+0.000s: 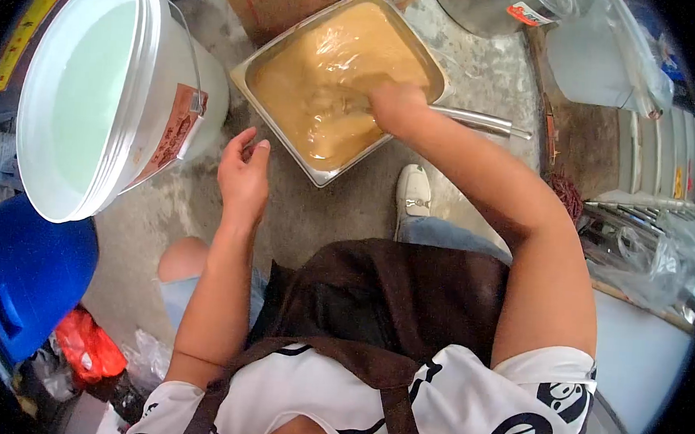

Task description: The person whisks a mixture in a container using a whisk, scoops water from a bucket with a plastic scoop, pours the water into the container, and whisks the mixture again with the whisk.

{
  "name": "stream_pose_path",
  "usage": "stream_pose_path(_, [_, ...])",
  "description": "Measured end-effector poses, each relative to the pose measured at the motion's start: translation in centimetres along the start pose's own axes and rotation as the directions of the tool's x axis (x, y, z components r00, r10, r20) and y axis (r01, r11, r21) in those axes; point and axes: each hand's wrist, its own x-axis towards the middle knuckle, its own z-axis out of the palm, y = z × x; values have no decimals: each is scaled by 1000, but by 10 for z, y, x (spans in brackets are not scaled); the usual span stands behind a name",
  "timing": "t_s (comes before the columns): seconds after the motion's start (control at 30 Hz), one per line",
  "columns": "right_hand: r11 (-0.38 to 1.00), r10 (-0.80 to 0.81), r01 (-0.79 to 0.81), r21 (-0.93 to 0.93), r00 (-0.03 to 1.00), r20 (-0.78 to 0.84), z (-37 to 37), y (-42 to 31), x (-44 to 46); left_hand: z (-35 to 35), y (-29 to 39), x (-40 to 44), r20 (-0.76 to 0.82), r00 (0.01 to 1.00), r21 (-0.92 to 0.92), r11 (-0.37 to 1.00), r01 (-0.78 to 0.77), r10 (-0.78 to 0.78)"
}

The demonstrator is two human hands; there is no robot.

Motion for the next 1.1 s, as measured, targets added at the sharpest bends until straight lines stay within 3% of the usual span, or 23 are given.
stream_pose_path(0.03, [999,-47,47,21,998,38,6,6,-2,0,2,2,-1,1000,16,1000,2,-2])
stream_pose_path(0.1, [999,5,-4,-48,999,31,2,55,7,0,4,-1,-1,1000,32,999,14,-14])
stream_pose_path(0.17, [986,166,-166,10,986,-20,-20,77,9,-3,5,-5,-3,1000,30,999,23,-22])
stream_pose_path(0.2, [986,164,-164,14,986,-21,-21,70,12,-3,2,-5,-5,1000,34,999,21,-21])
stream_pose_path(0.27, [990,105,-109,-94,993,-46,-31,42,19,-2,-5,-3,-8,1000,38,999,-20,21])
stream_pose_path(0.37, [1000,-14,14,0,999,-48,-17,2,7,-4,2,-2,-27,1000,39,999,-14,15])
stream_pose_path(0.43, [989,-113,122,-89,989,99,7,20,7,-6,-3,2,-41,999,30,999,-20,21])
stream_pose_path(0.53, [996,61,-64,-64,997,-44,-14,79,9,-11,-1,-1,-50,999,39,999,-20,22])
stream_pose_path(0.63, [991,123,-127,-45,988,-88,-26,67,27,-13,-6,-2,-58,998,56,998,-34,37])
stream_pose_path(0.73, [996,70,-74,-57,995,-73,-22,13,12,-11,-9,0,-69,997,50,998,-37,41])
stream_pose_path(0.8, [982,-186,186,-18,982,-19,-9,4,-7,-9,-6,3,-68,997,41,998,-36,39])
stream_pose_path(0.83, [983,-184,184,-22,983,-19,-7,18,-2,-8,-4,2,-68,997,38,998,-41,44])
stream_pose_path(0.9, [995,25,-26,-92,1000,-6,3,63,13,-8,-1,-4,-64,997,39,999,-38,40])
stream_pose_path(1.0, [995,41,-48,-86,996,-79,-20,77,26,-12,0,-8,-52,998,31,999,-18,20])
stream_pose_path(1.07, [997,71,-72,-41,997,-25,-41,28,15,-11,-5,-6,-49,998,22,999,-39,41])
stream_pose_path(1.1, [997,-13,13,-71,1000,-3,-29,8,11,-10,-6,-5,-50,998,19,999,-42,43])
